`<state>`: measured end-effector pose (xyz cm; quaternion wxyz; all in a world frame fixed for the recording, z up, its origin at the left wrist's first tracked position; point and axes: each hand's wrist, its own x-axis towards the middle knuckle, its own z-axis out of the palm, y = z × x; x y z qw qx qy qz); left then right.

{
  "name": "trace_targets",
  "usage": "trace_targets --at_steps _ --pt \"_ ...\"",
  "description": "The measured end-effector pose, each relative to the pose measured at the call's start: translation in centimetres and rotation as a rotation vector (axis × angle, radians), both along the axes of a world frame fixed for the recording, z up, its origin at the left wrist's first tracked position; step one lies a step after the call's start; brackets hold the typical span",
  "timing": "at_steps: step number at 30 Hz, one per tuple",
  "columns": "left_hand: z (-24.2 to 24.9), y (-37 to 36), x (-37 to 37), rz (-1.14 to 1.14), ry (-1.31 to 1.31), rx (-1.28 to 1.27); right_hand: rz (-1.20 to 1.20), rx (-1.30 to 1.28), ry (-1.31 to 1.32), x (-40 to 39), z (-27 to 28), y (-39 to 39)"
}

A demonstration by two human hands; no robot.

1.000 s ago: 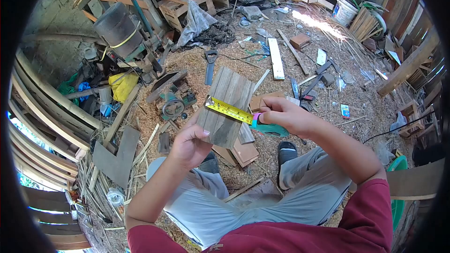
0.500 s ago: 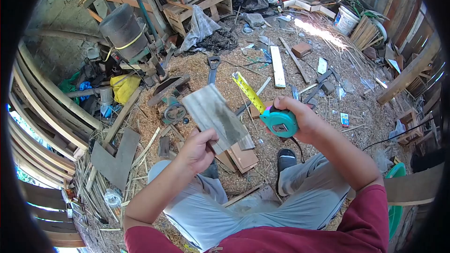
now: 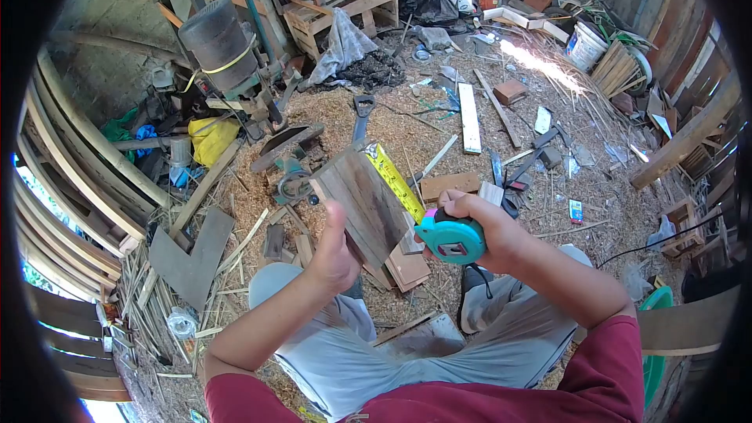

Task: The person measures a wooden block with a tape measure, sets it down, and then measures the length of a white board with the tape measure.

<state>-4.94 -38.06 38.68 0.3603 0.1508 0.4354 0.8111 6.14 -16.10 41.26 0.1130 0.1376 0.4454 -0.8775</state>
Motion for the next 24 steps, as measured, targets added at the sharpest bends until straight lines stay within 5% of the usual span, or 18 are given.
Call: trace_targets --at_steps 24 --pt "0.3 1.3 -0.2 -0.068 0.108 0.064 0.014 0.016 0.05 -0.1 -1.1 -2.3"
